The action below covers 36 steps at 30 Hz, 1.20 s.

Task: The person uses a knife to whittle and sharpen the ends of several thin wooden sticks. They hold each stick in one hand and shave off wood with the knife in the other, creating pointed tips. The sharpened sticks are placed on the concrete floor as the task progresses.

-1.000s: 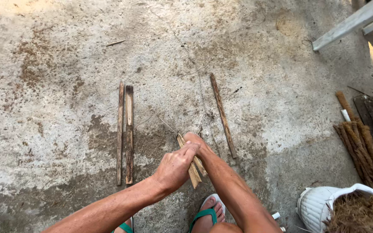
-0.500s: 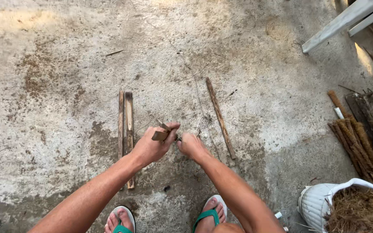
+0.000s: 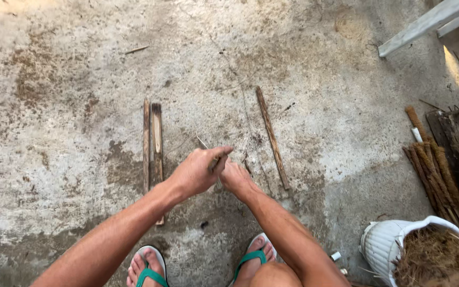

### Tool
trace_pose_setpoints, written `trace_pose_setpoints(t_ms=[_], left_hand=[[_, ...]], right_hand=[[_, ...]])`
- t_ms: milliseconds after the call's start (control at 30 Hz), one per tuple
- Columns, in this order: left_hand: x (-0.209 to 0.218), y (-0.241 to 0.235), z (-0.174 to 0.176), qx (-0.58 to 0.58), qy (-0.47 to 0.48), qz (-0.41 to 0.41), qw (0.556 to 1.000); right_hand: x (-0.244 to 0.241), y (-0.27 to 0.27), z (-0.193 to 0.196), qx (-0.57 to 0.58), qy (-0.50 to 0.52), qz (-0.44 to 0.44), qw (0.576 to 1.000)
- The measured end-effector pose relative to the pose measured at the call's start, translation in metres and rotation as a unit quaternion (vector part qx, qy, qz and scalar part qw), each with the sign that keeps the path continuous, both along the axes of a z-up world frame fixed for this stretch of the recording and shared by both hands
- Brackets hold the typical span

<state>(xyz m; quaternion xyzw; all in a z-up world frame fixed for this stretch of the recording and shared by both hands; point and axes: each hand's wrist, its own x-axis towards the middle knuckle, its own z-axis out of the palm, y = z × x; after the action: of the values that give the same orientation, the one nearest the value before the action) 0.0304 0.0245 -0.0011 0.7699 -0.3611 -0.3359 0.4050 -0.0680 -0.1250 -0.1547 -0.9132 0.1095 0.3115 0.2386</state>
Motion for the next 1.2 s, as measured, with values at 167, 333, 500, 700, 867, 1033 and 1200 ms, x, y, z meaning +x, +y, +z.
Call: trace_pose_setpoints(t_ms=[167, 333, 500, 700, 867, 1033, 1200], left_hand=[[0.032, 0.003, 0.009, -0.047, -0.122, -0.055, 0.990], [0.040, 0.015, 0.030, 0.097, 0.067, 0.018, 0.993], [0.104, 0.046, 0.053, -0.021, 0.062, 0.113, 0.991], [0.125, 0.061, 0.077, -0.026, 0.228, 0.191, 0.954], [0.105, 0.029, 0.076, -0.069, 0.305, 0.125, 0.942], [0.086, 0.000, 0.086, -0.057, 0.283, 0.104, 0.952], [0.085, -0.018, 0.070, -0.034, 0.275, 0.156, 0.948]], right_hand=[[-0.015, 0.004, -0.027, 0.197, -0.074, -0.072, 0.975], [-0.041, -0.004, -0.041, 0.049, -0.065, -0.112, 0.990], [-0.057, -0.013, -0.034, 0.040, -0.135, -0.152, 0.978], [-0.056, -0.027, 0.021, 0.186, -0.142, -0.413, 0.880], [-0.030, -0.027, 0.091, 0.356, -0.306, -0.254, 0.845], [-0.052, -0.034, 0.104, 0.455, -0.271, -0.313, 0.788], [-0.093, -0.075, 0.084, 0.464, -0.254, -0.471, 0.706]])
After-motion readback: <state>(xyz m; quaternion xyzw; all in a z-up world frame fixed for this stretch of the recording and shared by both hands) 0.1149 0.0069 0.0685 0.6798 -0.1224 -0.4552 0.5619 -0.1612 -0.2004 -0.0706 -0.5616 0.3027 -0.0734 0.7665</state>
